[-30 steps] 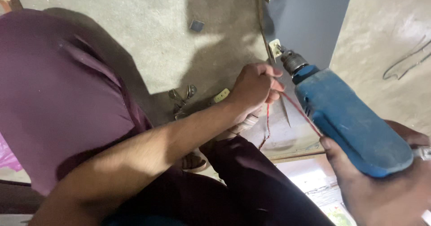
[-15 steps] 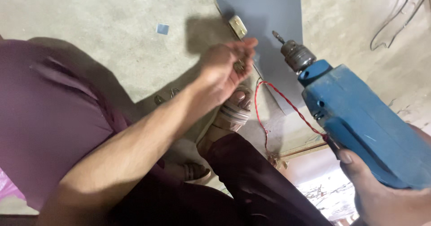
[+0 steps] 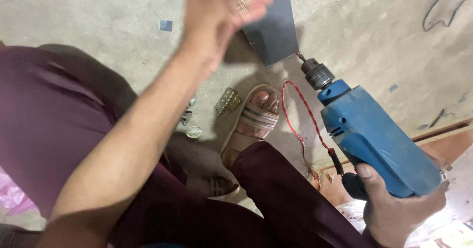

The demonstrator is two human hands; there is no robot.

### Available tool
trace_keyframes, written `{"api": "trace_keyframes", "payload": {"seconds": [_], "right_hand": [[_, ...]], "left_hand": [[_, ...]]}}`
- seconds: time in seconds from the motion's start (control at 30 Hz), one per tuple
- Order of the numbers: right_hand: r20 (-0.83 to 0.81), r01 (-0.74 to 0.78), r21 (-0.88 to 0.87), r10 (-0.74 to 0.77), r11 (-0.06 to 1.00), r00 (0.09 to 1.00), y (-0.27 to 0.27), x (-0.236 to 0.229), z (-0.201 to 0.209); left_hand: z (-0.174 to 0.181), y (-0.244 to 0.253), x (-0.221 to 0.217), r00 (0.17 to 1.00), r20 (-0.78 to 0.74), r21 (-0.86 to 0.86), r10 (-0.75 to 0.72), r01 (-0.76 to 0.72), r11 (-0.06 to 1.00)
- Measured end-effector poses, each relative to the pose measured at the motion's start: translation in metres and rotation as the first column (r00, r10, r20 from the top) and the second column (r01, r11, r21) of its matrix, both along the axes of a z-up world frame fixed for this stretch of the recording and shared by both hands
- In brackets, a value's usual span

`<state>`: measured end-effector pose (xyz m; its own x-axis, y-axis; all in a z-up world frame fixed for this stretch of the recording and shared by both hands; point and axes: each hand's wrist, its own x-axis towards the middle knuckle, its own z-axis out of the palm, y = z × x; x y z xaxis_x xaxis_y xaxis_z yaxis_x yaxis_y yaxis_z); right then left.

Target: The person uses an electric drill to create holes in wood panels and positions metal hinges onto the panels. They handle multiple panels and hinges throughout the task while sitting on the floor.

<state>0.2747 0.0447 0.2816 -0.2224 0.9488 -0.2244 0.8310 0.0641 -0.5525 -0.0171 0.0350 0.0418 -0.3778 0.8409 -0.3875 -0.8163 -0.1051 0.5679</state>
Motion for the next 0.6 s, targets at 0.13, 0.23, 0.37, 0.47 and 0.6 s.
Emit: {"api": "trace_keyframes", "payload": {"seconds": [0.13,0.23,0.37,0.47,0.6], "right_hand": [[-0.108,-0.001,-0.015,-0.001,1.000,0.994,0.001,0.000,-0.004],[-0.121,0.073,-0.060,-0.080,0.995,0.989,0.001,-0.001,-0.003],[-0.076,0.170,-0.078,-0.176,0.982,0.981,-0.001,0.001,-0.006],[-0.112,0.023,-0.028,-0.026,0.999,0.993,-0.001,0.004,-0.008],[-0.049,-0.049,0.008,0.050,0.999,0.998,-0.001,0.011,-0.009]], "left_hand": [[0.003,0.001,0.031,0.955,0.017,-0.186,-0.297,0.295,0.937],[-0.001,-0.002,0.042,0.910,0.016,-0.130,-0.414,0.412,0.902],[-0.004,-0.003,0.047,0.911,0.118,-0.060,-0.394,0.403,0.913],[-0.002,-0.005,0.054,0.911,0.198,-0.096,-0.361,0.385,0.918],[-0.005,-0.008,0.065,0.882,0.350,0.006,-0.317,0.336,0.942]]}}
